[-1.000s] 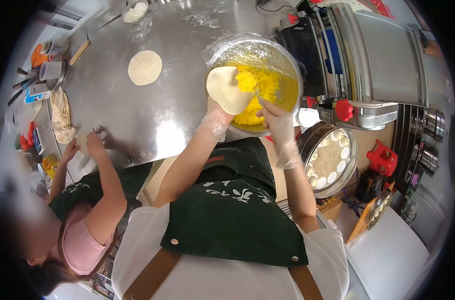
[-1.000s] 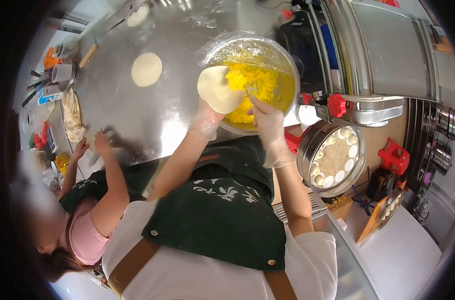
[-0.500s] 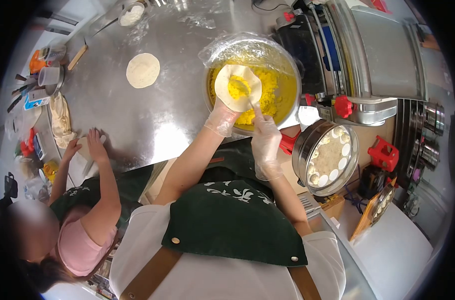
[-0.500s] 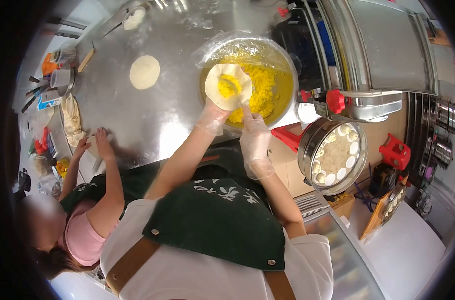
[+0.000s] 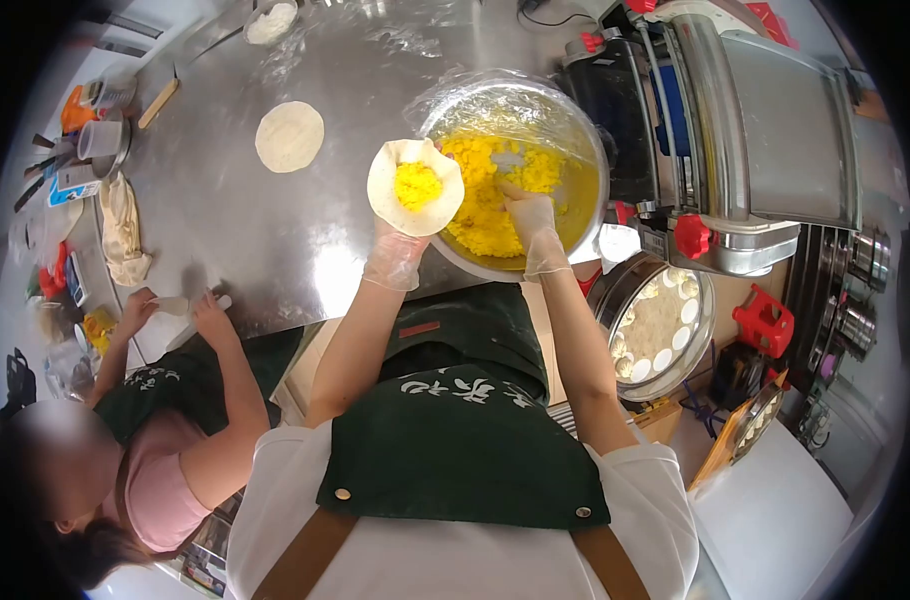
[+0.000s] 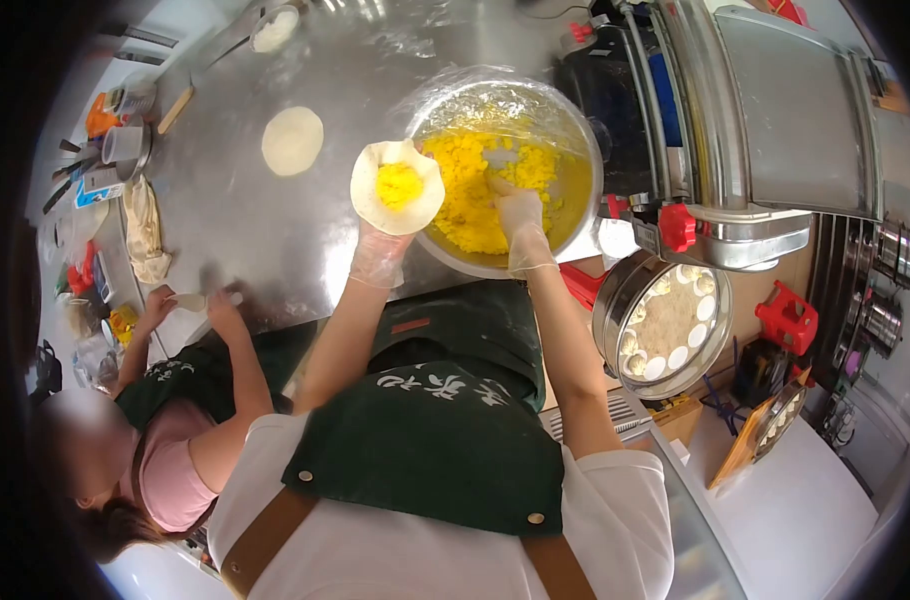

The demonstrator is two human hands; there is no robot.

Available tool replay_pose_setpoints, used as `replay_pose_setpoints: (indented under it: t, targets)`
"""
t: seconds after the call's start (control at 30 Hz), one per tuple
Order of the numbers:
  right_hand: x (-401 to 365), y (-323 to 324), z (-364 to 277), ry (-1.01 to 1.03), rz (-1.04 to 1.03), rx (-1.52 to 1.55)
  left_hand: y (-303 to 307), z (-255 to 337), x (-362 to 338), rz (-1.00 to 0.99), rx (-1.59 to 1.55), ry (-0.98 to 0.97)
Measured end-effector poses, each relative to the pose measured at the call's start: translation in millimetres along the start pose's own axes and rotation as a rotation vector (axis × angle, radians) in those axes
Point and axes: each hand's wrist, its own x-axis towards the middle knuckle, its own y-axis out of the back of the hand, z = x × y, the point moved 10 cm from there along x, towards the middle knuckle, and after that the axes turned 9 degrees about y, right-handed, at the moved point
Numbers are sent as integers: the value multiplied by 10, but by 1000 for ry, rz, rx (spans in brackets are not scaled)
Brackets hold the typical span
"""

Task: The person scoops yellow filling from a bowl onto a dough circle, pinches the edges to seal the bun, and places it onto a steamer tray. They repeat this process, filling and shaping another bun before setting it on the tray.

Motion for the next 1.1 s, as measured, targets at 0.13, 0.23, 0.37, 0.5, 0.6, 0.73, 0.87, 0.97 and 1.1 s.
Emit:
replay_pose_setpoints:
  t: [0.13, 0.23, 0.37, 0.5, 0.6, 0.73, 0.87, 0.97, 1.1]
  targets:
    - [-99, -67, 30, -121, -98, 372, 3, 14, -45, 10, 2, 6]
    - [-237, -5, 4, -213, -127, 507, 0, -30, -65, -2, 19, 17]
    - [-462, 135, -235, -207, -106, 530, -8, -102, -98, -13, 57, 45]
    - [-747, 343, -512, -147, -33, 514, -88, -269, -42, -46, 87, 93]
    - [-950, 397, -605, -41, -1, 471, -216, -481, 90, -99, 79, 158]
    - [-1401, 363, -1144, 565, 410, -234, -479, -869, 284, -326, -34, 309]
    - [-1564, 177, -1181, 672, 542, -675, -449, -1023, 263, -188, -114, 363]
    - [-1565, 303, -1156, 675, 542, -460, -381, -1070, 344, -192, -172, 404]
    - [-1542, 390, -1093, 519, 376, -32, -475, -1001, 214, -80, -178, 362]
